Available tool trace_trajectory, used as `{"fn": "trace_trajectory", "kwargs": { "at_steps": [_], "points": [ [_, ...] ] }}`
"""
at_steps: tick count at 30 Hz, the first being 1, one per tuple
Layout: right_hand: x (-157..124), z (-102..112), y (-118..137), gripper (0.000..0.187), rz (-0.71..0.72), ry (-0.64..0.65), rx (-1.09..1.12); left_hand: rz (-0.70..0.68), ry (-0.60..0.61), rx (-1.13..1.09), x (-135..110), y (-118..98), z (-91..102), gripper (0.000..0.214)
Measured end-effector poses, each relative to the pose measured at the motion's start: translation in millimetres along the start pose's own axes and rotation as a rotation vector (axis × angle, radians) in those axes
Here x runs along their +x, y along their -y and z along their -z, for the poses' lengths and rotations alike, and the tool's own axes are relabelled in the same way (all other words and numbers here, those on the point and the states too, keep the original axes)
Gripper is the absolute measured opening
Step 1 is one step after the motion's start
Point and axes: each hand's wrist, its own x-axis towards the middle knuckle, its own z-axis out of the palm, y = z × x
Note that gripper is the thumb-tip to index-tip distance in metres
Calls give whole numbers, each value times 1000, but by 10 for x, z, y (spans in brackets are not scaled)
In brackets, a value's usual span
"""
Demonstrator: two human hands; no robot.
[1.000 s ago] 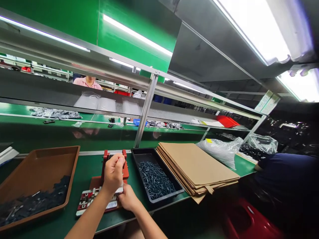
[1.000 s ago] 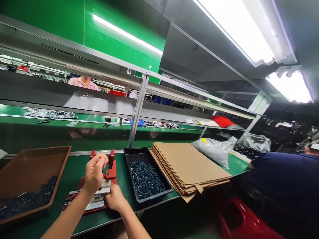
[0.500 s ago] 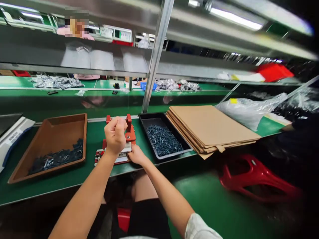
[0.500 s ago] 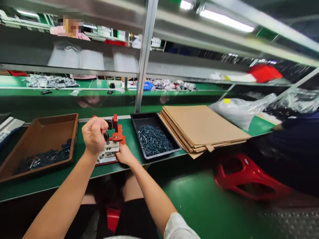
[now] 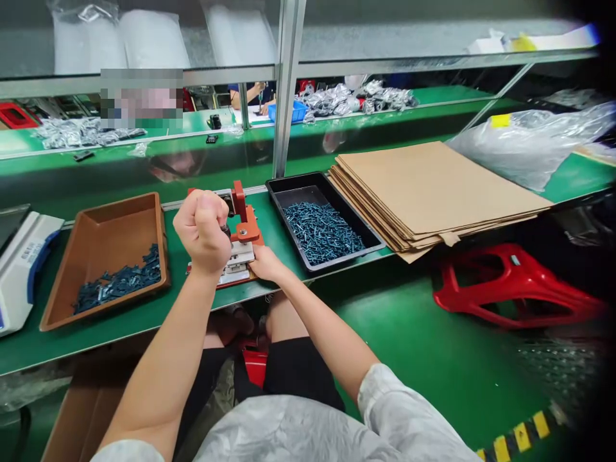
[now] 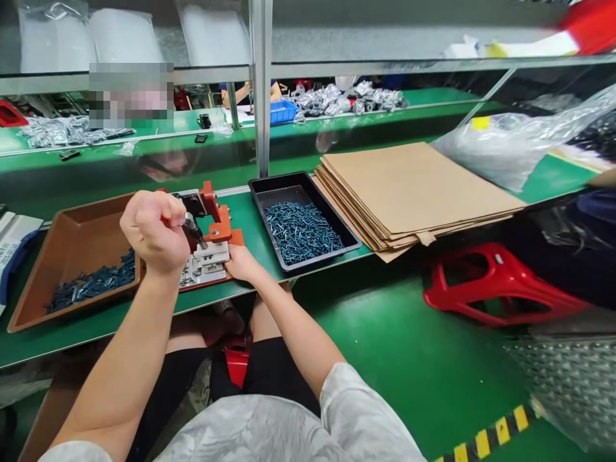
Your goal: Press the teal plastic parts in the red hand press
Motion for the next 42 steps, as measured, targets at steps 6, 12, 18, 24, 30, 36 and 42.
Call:
{"fn": "trace_trajectory", "kwargs": {
  "at_steps": [6,12,18,24,30,36,42],
  "points": [
    [-36,-14,19,43,48,-11,42,69,127,13,255,-6,30,52],
    [-209,-88,115,40,150,-76,-148,280,218,192,991,373,-54,59],
    [-187,-118,62,44,201,6,-147,-2,106,407,681,238,233,35],
    [-71,-58,-9,30,213,56,-93,165,164,845,-575,457,1256,32],
    [41,-30,56,44,220,63,-83,688,269,757,-874,928,1568,37],
    [121,-114,-22,31,148,11,-11,801,-6,457,-869,1040,1597,78],
    [197,-196,-154,33,51,9,33,887,-158,191,-911,1024,1619,80]
  ]
}}
